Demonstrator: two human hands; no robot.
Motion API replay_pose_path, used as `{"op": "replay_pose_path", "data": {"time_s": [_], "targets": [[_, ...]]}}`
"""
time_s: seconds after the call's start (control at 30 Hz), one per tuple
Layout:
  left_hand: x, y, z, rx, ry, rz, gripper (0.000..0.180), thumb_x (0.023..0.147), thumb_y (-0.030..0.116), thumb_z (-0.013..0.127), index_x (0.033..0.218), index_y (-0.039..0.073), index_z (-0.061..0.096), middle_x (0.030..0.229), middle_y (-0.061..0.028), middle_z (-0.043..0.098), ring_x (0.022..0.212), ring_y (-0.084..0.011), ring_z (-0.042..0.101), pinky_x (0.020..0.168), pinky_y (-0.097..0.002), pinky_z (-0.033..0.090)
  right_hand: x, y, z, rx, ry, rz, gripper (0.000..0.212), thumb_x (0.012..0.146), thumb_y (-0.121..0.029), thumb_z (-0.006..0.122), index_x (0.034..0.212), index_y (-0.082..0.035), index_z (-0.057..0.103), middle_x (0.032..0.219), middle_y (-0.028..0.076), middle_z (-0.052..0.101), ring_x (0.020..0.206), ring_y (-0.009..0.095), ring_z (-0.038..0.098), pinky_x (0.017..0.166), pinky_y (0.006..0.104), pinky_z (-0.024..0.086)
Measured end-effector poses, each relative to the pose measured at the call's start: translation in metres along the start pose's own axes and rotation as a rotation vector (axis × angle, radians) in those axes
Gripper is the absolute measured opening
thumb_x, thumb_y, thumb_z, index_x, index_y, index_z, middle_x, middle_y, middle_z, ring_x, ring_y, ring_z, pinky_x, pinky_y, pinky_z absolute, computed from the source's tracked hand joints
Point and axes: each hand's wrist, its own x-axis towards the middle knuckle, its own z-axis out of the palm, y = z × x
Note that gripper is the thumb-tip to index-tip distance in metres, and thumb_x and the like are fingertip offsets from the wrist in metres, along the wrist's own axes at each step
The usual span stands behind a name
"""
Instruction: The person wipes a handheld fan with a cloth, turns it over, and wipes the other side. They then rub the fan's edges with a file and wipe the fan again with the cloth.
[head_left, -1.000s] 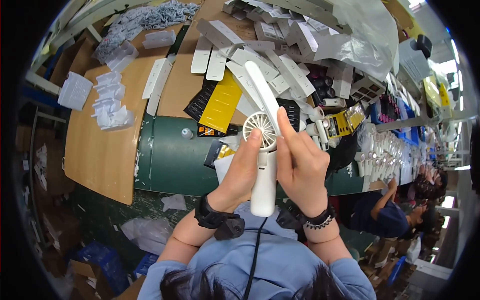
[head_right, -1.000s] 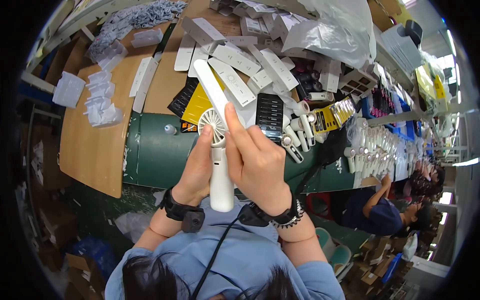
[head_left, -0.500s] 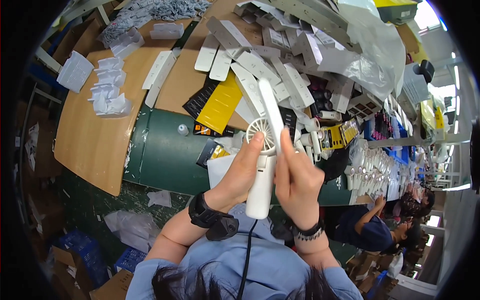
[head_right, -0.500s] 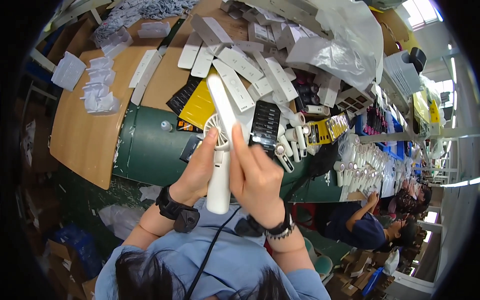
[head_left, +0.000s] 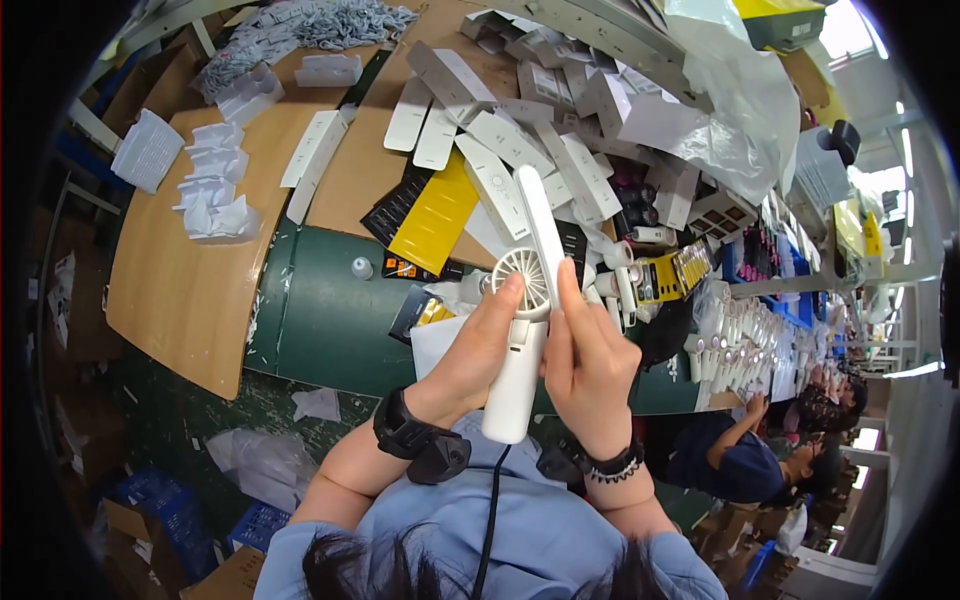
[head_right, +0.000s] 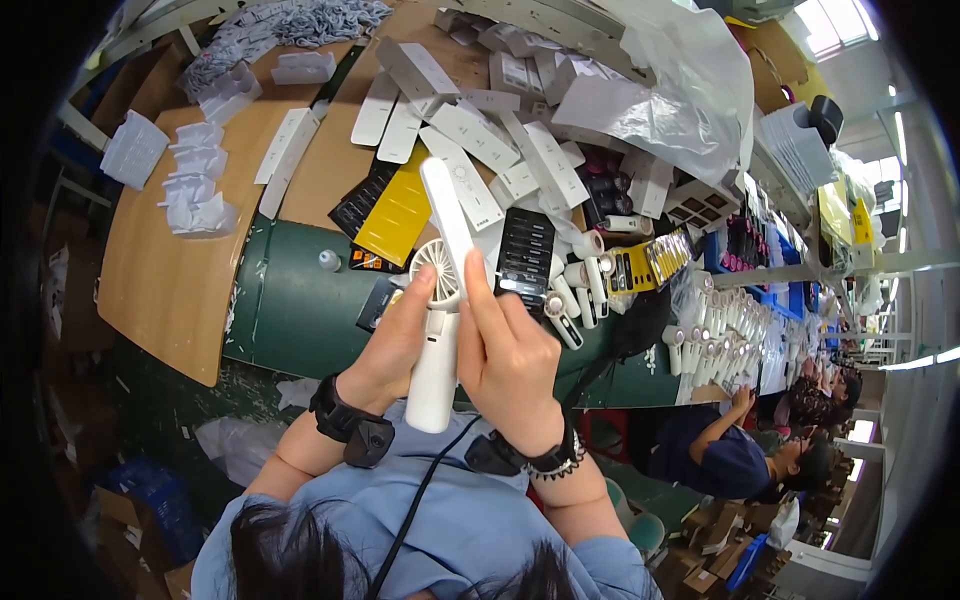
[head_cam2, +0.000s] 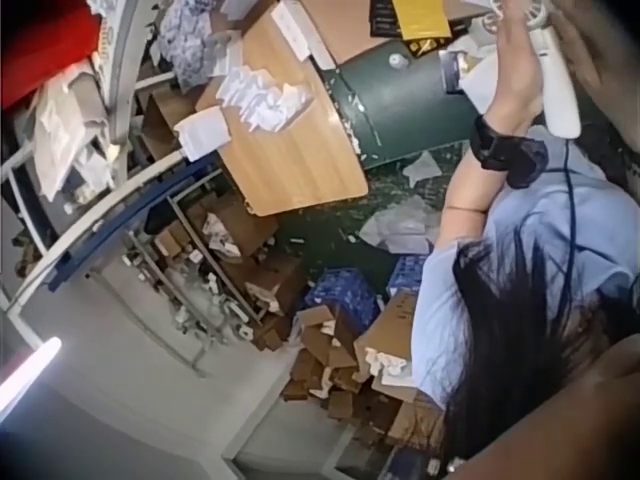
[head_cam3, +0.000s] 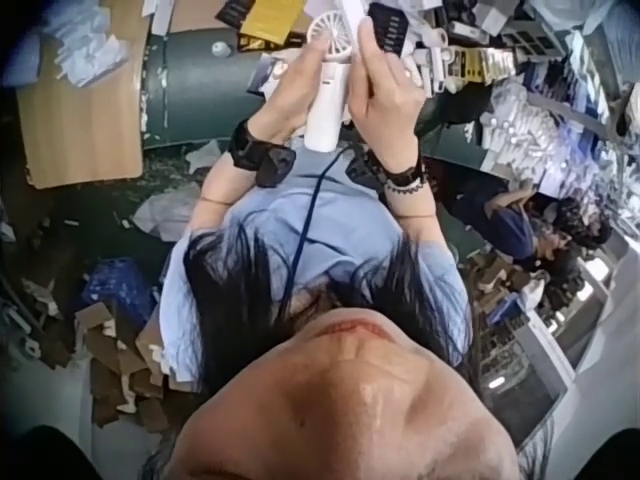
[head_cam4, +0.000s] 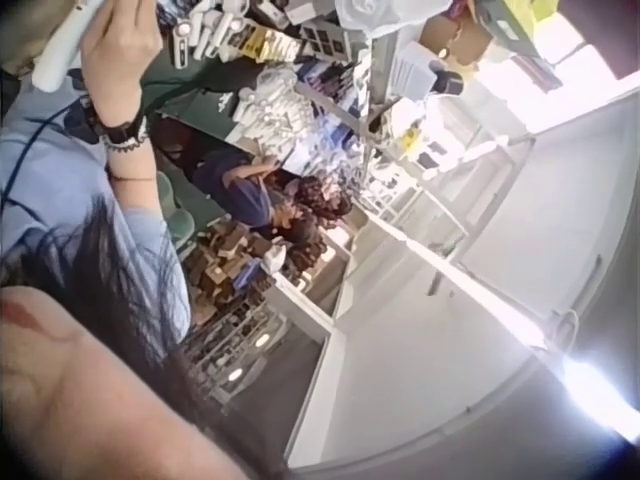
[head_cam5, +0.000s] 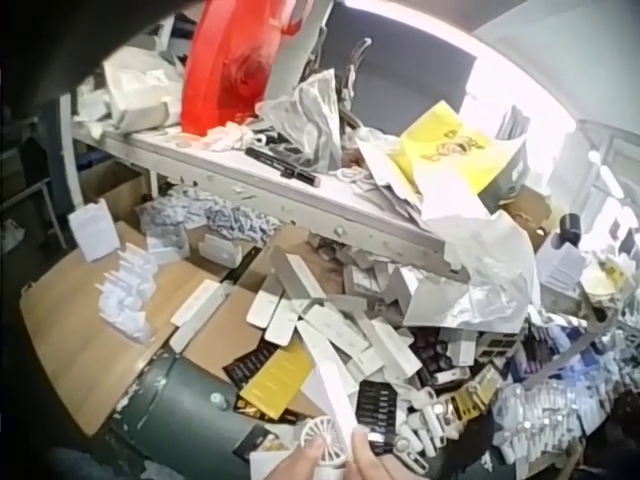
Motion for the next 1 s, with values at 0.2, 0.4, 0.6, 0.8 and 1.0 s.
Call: {"op": "replay_pose_path", "data": {"time_s": [0.2,0.4,0.6,0.8,1.0], "targets": [[0.006,0.002,0.000,-0.006,0.088,0.010,0.043,0.095,0.043,0.034,0.117,0.008,0.046,0.091,-0.0021,0.058,0.074,-0.0078,0.058,0.060,-0.0229,0.049,0.014,0.009,0.002,-0.081,-0.023,-0.050,0.040,0.081,0.003,0.054,0.121,-0.001,0.054,0.058,0.009,0.047,0.044,0.014,0.045,0.044,0.0265,0.038],[0.000,-0.001,0.000,-0.021,0.087,-0.006,0.043,0.095,0.044,0.034,0.115,0.008,0.047,0.090,-0.0024,0.058,0.071,-0.0086,0.058,0.059,-0.0234,0.050,0.002,0.007,0.001,-0.083,-0.039,-0.049,0.040,0.081,0.003,0.054,0.121,-0.001,0.054,0.058,0.009,0.048,0.045,0.013,0.047,0.044,0.0260,0.038],[0.005,0.006,-0.001,0.006,0.073,-0.049,0.044,0.095,0.046,0.034,0.110,0.008,0.049,0.082,-0.0027,0.059,0.062,-0.0098,0.058,0.052,-0.0243,0.050,0.010,0.006,0.003,-0.135,-0.049,-0.037,0.039,0.081,0.002,0.054,0.120,-0.001,0.054,0.058,0.009,0.050,0.045,0.013,0.047,0.044,0.0251,0.038],[0.005,0.000,-0.006,0.022,0.030,-0.067,0.048,0.094,0.048,0.031,0.110,0.006,0.049,0.082,-0.0057,0.060,0.060,-0.0112,0.058,0.051,-0.0250,0.051,0.022,0.028,0.004,0.219,-0.021,-0.022,0.036,0.090,-0.009,0.048,0.123,0.002,0.049,0.058,0.005,0.052,0.042,0.009,0.043,0.041,0.0225,0.035],[0.002,0.016,-0.004,-0.087,-0.207,-0.203,0.057,0.092,0.054,0.028,0.111,0.005,0.050,0.085,-0.0093,0.061,0.058,-0.0138,0.058,0.050,-0.0265,0.051,0.016,0.034,-0.020,1.006,0.159,0.408,0.044,0.096,-0.022,0.038,0.129,0.006,0.038,0.059,0.004,0.051,0.042,0.006,0.039,0.038,0.0178,0.031]]}}
